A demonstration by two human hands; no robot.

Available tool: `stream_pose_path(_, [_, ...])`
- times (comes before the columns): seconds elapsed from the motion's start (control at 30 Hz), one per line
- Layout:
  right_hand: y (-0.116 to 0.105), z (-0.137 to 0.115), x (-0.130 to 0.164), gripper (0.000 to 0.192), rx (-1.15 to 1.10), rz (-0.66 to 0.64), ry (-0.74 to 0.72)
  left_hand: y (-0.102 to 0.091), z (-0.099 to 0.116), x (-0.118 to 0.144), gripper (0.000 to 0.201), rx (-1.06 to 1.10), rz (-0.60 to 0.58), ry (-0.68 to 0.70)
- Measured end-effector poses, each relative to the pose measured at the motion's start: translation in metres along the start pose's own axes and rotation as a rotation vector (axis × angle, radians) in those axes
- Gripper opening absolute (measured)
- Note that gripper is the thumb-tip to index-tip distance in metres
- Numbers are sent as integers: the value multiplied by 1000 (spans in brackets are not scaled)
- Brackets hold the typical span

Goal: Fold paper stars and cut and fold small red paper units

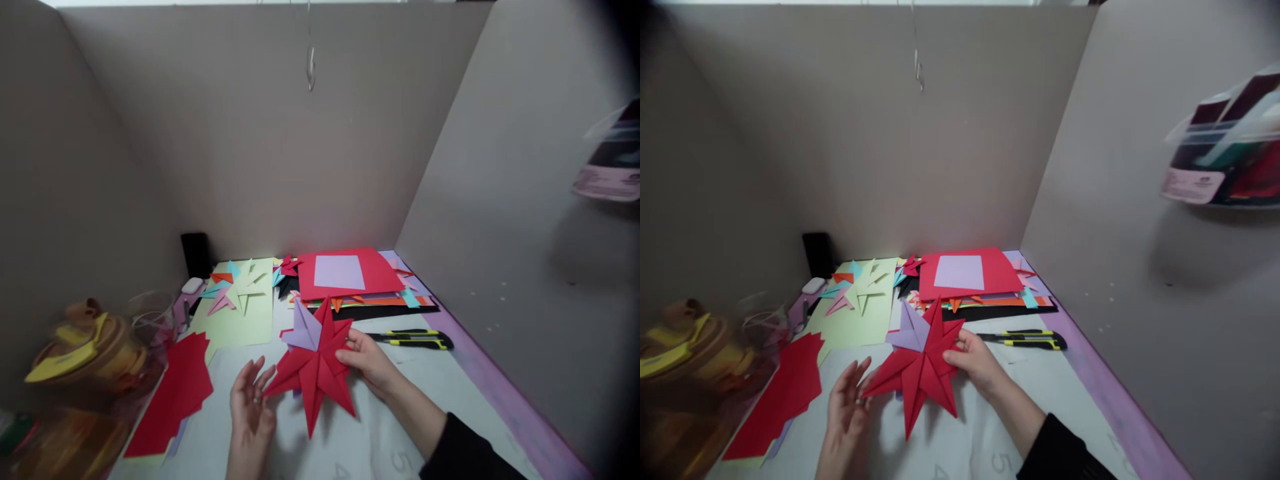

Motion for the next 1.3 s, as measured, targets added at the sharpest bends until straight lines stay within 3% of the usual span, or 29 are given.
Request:
stream_pose_path(0.1, [3, 7, 2, 42, 20, -10, -7, 5, -1, -4, 98, 167, -24, -48])
stream_pose_path(0.2, [5, 14, 3, 40, 42, 10, -7, 10, -2, -5, 86, 276, -37, -175])
stream_pose_path(0.3, [8, 17, -2, 38, 78, -9, 3, 7, 1, -8, 74, 344, 9, -217])
stream_pose_path(0.5, [4, 11, -19, 38, 209, 17, -53, -4, 4, -12, 64, 259, 117, -91])
stream_pose_path(0.63, [-9, 7, -24, 32, 340, 81, -73, -11, 16, -8, 69, 170, 207, 98])
stream_pose_path(0.77, [-21, -10, -14, 20, 495, 184, -262, -14, 23, -4, 76, 122, 247, 212])
stream_pose_path(0.9, [-19, -26, 4, 15, 501, 226, -484, -9, 20, -7, 86, 173, 163, 179])
stream_pose_path(1.0, [-11, -18, 9, 18, 447, 270, -359, -2, 16, -10, 96, 261, 63, 134])
stream_pose_path(1.07, [-3, -8, 10, 27, 296, 273, -249, 3, 13, -12, 99, 372, -5, 100])
stream_pose_path(1.2, [16, 5, 11, 32, 52, 201, -178, 18, 16, -11, 72, 591, -140, 18])
stream_pose_path(1.3, [22, 8, 12, 32, 11, 135, -153, 26, 26, -9, 50, 659, -157, 4])
Point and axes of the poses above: each hand's wrist, its own x-axis away from the middle knuckle, its own y-axis out of the palm, z = x × y, the point moved 6 cm from there along -x, towards the middle knuckle, and after that the axes turned 14 degrees about x, right-handed, at the moved point
